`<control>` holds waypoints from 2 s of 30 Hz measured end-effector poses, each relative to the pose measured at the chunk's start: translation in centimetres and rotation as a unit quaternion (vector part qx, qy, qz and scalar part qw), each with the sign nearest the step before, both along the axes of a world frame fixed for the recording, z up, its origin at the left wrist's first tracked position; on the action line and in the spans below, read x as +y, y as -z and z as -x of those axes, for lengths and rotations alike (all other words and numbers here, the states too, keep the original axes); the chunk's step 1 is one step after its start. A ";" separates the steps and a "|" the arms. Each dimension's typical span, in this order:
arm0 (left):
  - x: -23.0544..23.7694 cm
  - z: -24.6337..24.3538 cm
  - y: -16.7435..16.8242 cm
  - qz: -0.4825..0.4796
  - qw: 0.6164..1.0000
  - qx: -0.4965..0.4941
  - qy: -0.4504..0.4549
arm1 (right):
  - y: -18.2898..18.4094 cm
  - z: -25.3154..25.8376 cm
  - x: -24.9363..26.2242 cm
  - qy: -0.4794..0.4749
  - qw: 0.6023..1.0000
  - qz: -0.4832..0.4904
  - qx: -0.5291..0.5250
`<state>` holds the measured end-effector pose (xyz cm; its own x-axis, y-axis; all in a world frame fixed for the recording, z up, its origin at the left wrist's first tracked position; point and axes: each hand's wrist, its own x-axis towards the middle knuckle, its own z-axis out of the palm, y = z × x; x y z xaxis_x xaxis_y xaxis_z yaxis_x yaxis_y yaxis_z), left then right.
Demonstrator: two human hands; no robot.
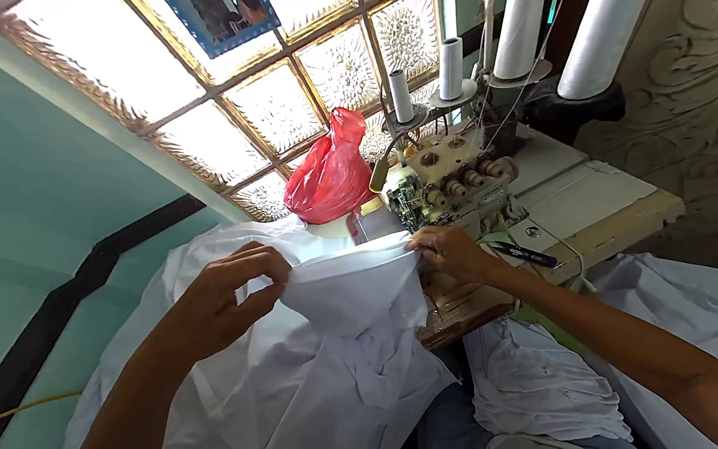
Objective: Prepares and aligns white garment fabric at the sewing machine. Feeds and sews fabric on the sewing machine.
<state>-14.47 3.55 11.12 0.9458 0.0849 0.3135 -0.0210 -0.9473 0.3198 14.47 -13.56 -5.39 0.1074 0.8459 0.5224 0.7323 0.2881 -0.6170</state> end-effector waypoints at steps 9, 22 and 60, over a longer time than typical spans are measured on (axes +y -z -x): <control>-1.6 -0.8 -0.4 0.011 0.998 0.012 0.067 | -0.5 1.3 1.5 0.025 0.994 -0.013 0.102; -0.4 -0.9 -0.2 0.015 0.998 0.012 0.058 | -0.3 1.0 0.2 -0.019 0.983 -0.023 0.178; 2.2 0.3 1.9 -0.025 0.997 -0.003 -0.074 | 0.9 2.1 1.3 -0.007 0.994 -0.079 0.070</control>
